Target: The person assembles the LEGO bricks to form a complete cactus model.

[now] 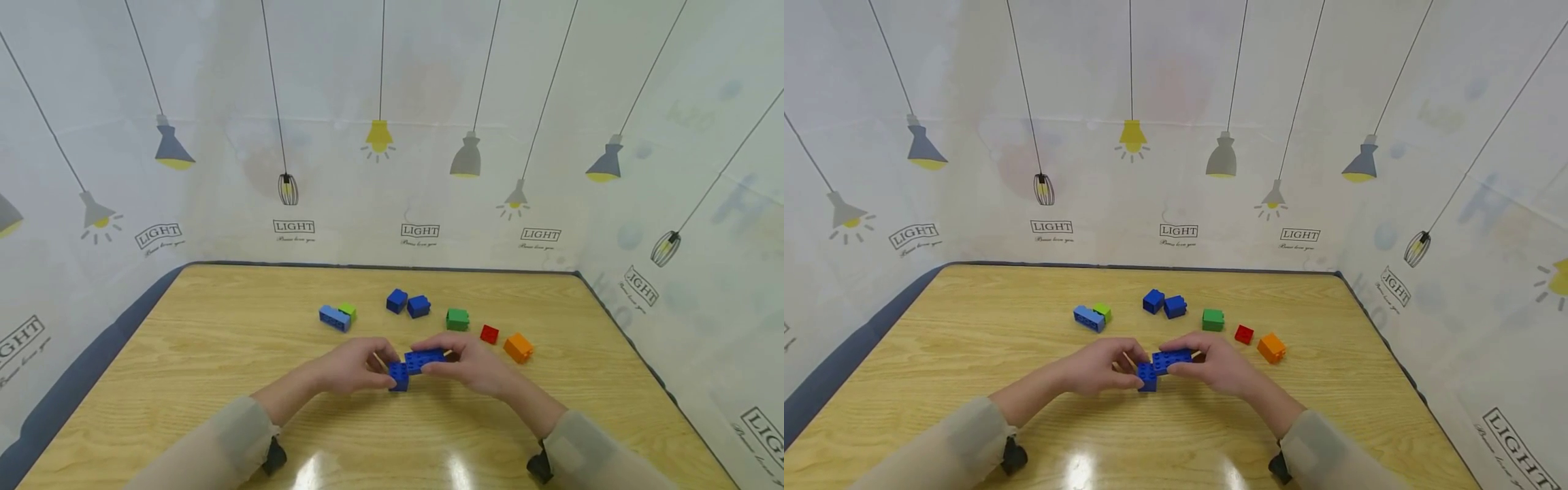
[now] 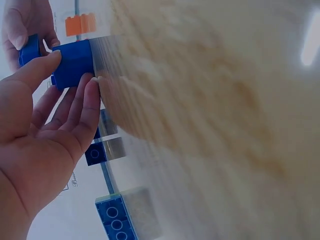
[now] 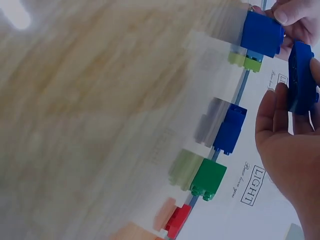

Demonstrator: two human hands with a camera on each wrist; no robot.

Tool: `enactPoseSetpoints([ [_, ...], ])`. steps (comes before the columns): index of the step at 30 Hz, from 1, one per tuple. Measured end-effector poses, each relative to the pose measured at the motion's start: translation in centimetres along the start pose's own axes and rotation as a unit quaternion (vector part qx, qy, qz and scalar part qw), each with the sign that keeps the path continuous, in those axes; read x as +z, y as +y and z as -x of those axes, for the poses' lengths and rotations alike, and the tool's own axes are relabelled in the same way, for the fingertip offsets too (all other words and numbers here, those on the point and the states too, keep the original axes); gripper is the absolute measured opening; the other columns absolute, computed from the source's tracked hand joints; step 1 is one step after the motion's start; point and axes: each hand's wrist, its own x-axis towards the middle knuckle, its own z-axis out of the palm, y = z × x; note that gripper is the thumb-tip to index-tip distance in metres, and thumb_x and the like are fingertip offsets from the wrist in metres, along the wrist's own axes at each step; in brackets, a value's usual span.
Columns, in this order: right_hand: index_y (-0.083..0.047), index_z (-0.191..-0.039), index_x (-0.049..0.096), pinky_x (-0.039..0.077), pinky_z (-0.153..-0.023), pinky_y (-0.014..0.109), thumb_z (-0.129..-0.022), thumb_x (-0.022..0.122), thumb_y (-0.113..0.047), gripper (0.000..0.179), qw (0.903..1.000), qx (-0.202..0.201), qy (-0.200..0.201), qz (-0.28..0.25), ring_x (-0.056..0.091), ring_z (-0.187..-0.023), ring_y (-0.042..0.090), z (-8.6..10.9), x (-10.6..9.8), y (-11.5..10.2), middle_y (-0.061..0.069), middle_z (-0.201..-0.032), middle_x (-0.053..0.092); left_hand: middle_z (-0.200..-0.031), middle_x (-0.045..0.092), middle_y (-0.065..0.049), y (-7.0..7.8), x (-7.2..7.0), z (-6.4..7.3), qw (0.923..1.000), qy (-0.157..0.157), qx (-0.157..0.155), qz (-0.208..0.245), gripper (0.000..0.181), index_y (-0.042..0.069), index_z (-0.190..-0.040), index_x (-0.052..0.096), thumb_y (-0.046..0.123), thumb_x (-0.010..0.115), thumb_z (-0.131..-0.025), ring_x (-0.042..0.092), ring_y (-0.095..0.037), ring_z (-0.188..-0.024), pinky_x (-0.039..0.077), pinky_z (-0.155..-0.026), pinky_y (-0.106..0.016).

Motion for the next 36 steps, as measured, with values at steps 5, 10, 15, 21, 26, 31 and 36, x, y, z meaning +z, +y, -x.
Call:
enactPoseSetpoints([
  [5,-0.014,-0.141,0.075,0.059,-0.089,0.026,-0.105,0.077,-0.027,0.039,1.0,-0.009,0.001,-0.002,0.066,-0.106,0.024,-0.5,0.8,-0.1,0.008,-0.135,0.074,-0.119,0.075,-0.005,-0.4,0.1,-0.1,0.998,0.008,-0.022,0.059,0.029,0.008,-0.124,0.072,0.016,0.084,-0.098,0.078,-0.023,-0.111,0.066,-0.087,-0.032],
  [10,-0.017,-0.14,0.076,0.058,-0.092,0.026,-0.105,0.077,-0.029,0.037,1.0,-0.001,0.003,0.004,0.066,-0.111,0.023,-0.9,1.4,0.0,0.006,-0.138,0.074,-0.12,0.075,-0.006,-0.5,0.0,-0.1,0.9958,0.007,-0.037,0.083,0.028,0.006,-0.123,0.073,0.014,0.084,-0.098,0.078,-0.023,-0.112,0.066,-0.084,-0.033],
  [15,-0.023,-0.138,0.077,0.059,-0.091,0.026,-0.104,0.079,-0.029,0.035,0.9999,0.0,-0.005,0.009,0.066,-0.112,0.022,-1.3,1.8,0.2,0.004,-0.14,0.074,-0.119,0.076,-0.006,-0.4,-0.1,0.0,0.9956,0.006,-0.036,0.086,0.026,0.006,-0.12,0.074,0.014,0.085,-0.097,0.078,-0.022,-0.112,0.066,-0.085,-0.033],
  [21,-0.027,-0.134,0.08,0.059,-0.09,0.025,-0.102,0.081,-0.029,0.032,0.9997,0.001,-0.006,0.022,0.066,-0.111,0.021,-1.6,2.0,0.0,0.002,-0.138,0.076,-0.119,0.077,-0.006,-0.2,-0.2,0.1,0.9958,0.006,-0.038,0.083,0.025,0.006,-0.119,0.075,0.014,0.085,-0.097,0.078,-0.021,-0.11,0.065,-0.083,-0.031],
  [26,-0.029,-0.132,0.081,0.057,-0.086,0.025,-0.101,0.082,-0.031,0.03,0.9993,0.016,0.0,0.035,0.065,-0.104,0.02,-1.7,2.0,-0.1,-0.001,-0.131,0.077,-0.119,0.077,-0.006,-0.2,-0.2,0.0,0.9965,0.006,-0.035,0.075,0.024,0.006,-0.119,0.075,0.014,0.084,-0.098,0.078,-0.021,-0.11,0.065,-0.084,-0.031],
  [31,-0.028,-0.131,0.082,0.054,-0.079,0.023,-0.101,0.082,-0.031,0.03,0.9987,0.022,0.0,0.046,0.062,-0.095,0.019,-1.6,2.0,-0.7,-0.001,-0.125,0.078,-0.117,0.077,-0.003,-0.2,-0.2,0.0,0.9971,0.006,-0.034,0.068,0.022,0.009,-0.118,0.076,0.015,0.084,-0.098,0.078,-0.022,-0.111,0.065,-0.088,-0.033],
  [36,-0.022,-0.131,0.082,0.051,-0.075,0.022,-0.101,0.082,-0.026,0.03,0.9987,0.019,-0.003,0.047,0.059,-0.092,0.019,-1.5,2.0,-1.2,0.001,-0.122,0.079,-0.117,0.077,-0.002,0.0,-0.1,0.0,0.9973,0.006,-0.034,0.064,0.022,0.009,-0.118,0.077,0.015,0.084,-0.099,0.078,-0.021,-0.111,0.065,-0.094,-0.036],
])
